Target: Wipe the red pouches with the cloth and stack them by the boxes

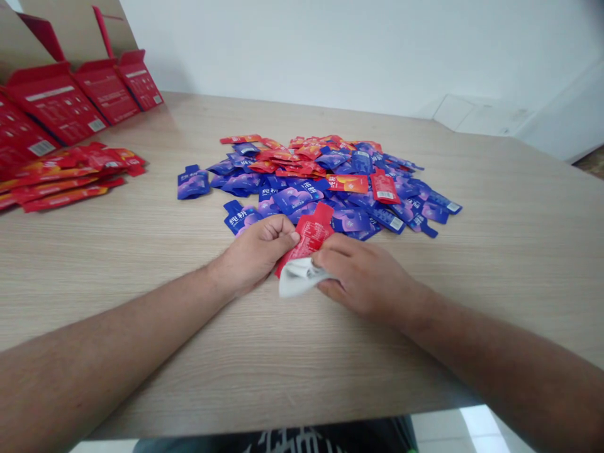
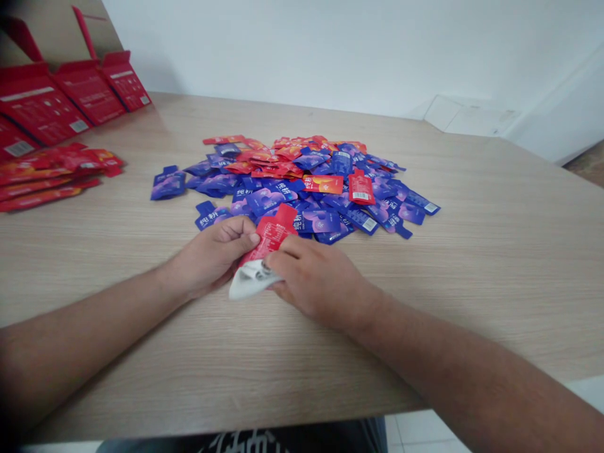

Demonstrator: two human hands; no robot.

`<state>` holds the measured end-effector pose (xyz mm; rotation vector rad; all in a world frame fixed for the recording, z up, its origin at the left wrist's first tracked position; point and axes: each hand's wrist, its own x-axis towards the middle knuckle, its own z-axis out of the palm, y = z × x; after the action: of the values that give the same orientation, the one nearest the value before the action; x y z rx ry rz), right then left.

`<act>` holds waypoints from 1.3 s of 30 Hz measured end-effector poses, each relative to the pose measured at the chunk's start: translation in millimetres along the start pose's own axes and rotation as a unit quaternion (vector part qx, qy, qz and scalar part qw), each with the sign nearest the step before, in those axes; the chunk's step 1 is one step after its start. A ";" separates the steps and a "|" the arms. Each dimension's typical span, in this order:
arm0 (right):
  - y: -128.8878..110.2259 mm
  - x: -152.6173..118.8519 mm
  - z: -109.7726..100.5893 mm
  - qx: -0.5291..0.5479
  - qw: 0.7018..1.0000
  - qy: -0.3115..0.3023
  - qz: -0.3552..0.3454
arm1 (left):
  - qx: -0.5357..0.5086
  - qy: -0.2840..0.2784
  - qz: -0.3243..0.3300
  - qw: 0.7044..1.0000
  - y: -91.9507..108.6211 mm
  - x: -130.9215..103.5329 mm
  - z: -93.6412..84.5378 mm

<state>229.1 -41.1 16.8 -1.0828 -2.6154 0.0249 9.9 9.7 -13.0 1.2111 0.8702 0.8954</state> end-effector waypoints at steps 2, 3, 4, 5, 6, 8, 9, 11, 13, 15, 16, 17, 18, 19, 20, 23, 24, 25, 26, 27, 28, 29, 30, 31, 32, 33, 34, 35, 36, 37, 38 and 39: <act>4.4 0.4 -1.1 -0.008 0.997 0.051 0.062 | -0.005 0.001 -0.005 1.000 0.6 -0.4 0.8; 6.0 0.6 -1.4 -0.011 0.994 0.068 0.086 | -0.009 0.002 -0.009 1.000 0.9 -0.7 1.3; 6.4 0.7 -1.4 -0.011 0.993 0.073 0.094 | -0.015 0.004 -0.012 1.000 1.2 -1.0 1.7; 5.5 0.9 -1.1 -0.009 0.995 0.062 0.082 | -0.021 0.007 -0.014 1.000 1.4 -1.3 2.1; 3.7 1.0 -0.7 -0.006 0.998 0.040 0.057 | -0.025 0.009 -0.016 1.000 1.6 -1.6 2.3; -0.1 1.1 -0.1 -0.002 1.000 -0.011 -0.001 | -0.029 0.008 -0.015 0.999 1.8 -1.9 2.4; -0.5 1.2 -0.2 -0.002 1.000 -0.021 -0.011 | -0.027 0.006 -0.015 0.999 1.9 -1.9 2.3; 2.9 1.4 -1.4 -0.005 1.000 0.002 0.022 | -0.025 0.002 -0.017 1.000 2.2 -1.5 2.2; 8.5 1.7 -2.7 -0.009 0.995 0.052 0.084 | -0.026 0.004 -0.021 0.999 2.6 -1.2 2.1; 10.2 1.8 -2.9 -0.008 0.992 0.067 0.105 | -0.031 0.006 -0.023 0.999 2.9 -1.2 2.2; 8.8 1.7 -2.4 -0.005 0.995 0.050 0.086 | -0.034 0.005 -0.025 0.999 2.9 -1.3 2.1; 6.5 1.6 -1.8 -0.002 0.998 0.024 0.055 | -0.037 0.003 -0.026 0.999 2.8 -1.4 1.9; 4.0 1.5 -1.2 0.000 1.000 -0.004 0.021 | -0.037 -0.001 -0.025 0.999 2.5 -1.6 1.6; 2.3 1.4 -0.7 0.002 1.000 -0.023 -0.002 | -0.035 -0.007 -0.023 0.999 2.2 -1.6 1.1; 2.1 1.4 -0.6 0.002 1.000 -0.027 -0.007 | -0.030 -0.012 -0.019 0.999 1.7 -1.6 0.6; 10.6 2.0 -1.8 -0.011 0.995 0.051 0.086 | -0.023 -0.019 -0.013 0.999 0.7 -1.2 -0.7; 14.1 2.4 -2.2 -0.016 0.990 0.080 0.117 | -0.026 -0.019 -0.014 0.999 0.6 -1.2 -0.9; 16.4 2.6 -2.4 -0.015 0.987 0.094 0.132 | -0.029 -0.018 -0.014 0.999 0.7 -1.3 -0.9; 16.9 2.8 -2.2 -0.009 0.987 0.092 0.128 | -0.031 -0.018 -0.014 0.999 1.1 -1.5 -0.8; 15.6 2.9 -1.9 0.001 0.991 0.072 0.109 | -0.032 -0.018 -0.014 0.999 1.5 -1.7 -0.5; 13.0 2.8 -1.4 0.012 0.996 0.042 0.078 | -0.030 -0.018 -0.014 0.999 2.1 -2.1 -0.2; 10.0 2.7 -1.1 0.021 0.999 0.011 0.046 | -0.027 -0.020 -0.013 0.999 2.8 -2.4 0.2; 7.7 2.5 -1.1 0.027 0.999 -0.013 0.023 | -0.024 -0.023 -0.012 0.999 3.4 -2.8 0.6; 6.9 2.4 -1.4 0.028 0.999 -0.022 0.016 | -0.022 -0.027 -0.012 0.999 4.1 -3.0 1.1; 8.0 2.4 -2.0 0.025 0.999 -0.012 0.028 | -0.023 -0.030 -0.011 0.999 4.6 -3.2 1.5; 10.8 2.5 -2.8 0.018 0.998 0.013 0.054 | -0.027 -0.030 -0.012 0.999 5.2 -3.3 2.0; 14.5 2.6 -3.6 0.006 0.995 0.044 0.088 | -0.032 -0.028 -0.013 0.999 5.6 -3.4 2.5; 18.1 2.7 -4.2 -0.006 0.991 0.076 0.111 | -0.037 -0.023 -0.013 0.999 5.9 -3.4 2.9; 20.7 2.8 -4.5 -0.013 0.989 0.090 0.120 | -0.040 -0.019 -0.012 0.999 6.2 -3.3 3.3; 21.5 2.8 -4.4 -0.013 0.989 0.090 0.118 | -0.043 -0.016 -0.012 0.999 6.3 -3.1 3.6; 20.3 2.6 -4.2 -0.009 0.992 0.077 0.101 | -0.045 -0.014 -0.012 0.999 6.4 -2.9 3.7; 17.7 2.4 -3.8 -0.002 0.996 0.052 0.074 | -0.045 -0.016 -0.012 0.999 6.3 -2.7 3.8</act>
<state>240.7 -27.1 18.7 -1.2441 -2.4400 -0.0045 11.7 6.6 -6.0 1.1324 0.8097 0.8852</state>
